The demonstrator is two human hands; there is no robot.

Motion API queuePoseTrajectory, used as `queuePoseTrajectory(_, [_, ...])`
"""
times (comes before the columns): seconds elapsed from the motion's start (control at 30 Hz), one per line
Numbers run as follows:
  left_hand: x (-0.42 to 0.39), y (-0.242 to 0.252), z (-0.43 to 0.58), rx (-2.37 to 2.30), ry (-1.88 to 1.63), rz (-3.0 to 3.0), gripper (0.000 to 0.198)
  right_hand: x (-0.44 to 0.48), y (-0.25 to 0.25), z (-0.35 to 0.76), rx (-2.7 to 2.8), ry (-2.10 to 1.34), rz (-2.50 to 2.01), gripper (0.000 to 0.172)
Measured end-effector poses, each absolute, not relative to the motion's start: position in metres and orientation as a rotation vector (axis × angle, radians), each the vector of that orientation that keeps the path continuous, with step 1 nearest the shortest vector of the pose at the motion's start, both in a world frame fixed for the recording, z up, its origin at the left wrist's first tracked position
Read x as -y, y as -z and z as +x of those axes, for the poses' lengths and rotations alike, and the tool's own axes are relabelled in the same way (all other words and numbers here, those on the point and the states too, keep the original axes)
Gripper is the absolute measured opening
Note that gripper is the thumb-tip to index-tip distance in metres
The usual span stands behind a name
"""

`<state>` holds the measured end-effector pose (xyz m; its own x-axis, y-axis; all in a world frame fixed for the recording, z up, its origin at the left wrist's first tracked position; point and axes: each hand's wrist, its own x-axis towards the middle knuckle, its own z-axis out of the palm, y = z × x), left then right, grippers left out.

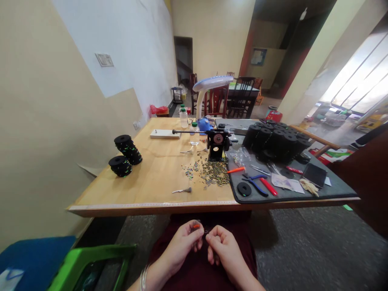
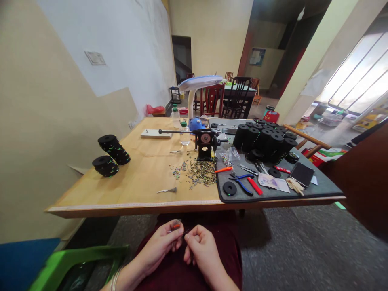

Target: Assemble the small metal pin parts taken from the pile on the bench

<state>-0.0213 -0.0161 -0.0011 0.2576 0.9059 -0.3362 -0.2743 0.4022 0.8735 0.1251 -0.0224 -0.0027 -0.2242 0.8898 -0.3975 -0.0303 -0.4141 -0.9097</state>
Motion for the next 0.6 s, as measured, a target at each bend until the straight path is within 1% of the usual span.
queuePoseTrajectory(0.17, [0.0151,0.0006,-0.0204,-1.01,-0.914,0.846,0.027,0.0224,0.0025,0.1257,1.094,-1.694,-1.352,0.043])
queuePoseTrajectory(0.33, [0.0146,-0.0025,-0.0201,-1.1,-0.911,1.031,0.027,0.022,0.0048,0.126,1.105,-1.66,-1.359,0.045])
queuePoseTrajectory(0.6, [0.0173,-0.0086,-0.0201,-1.13,-0.928,1.162,0.022,0.0209,0.0064,0.1268,1.106,-1.623,-1.366,0.046])
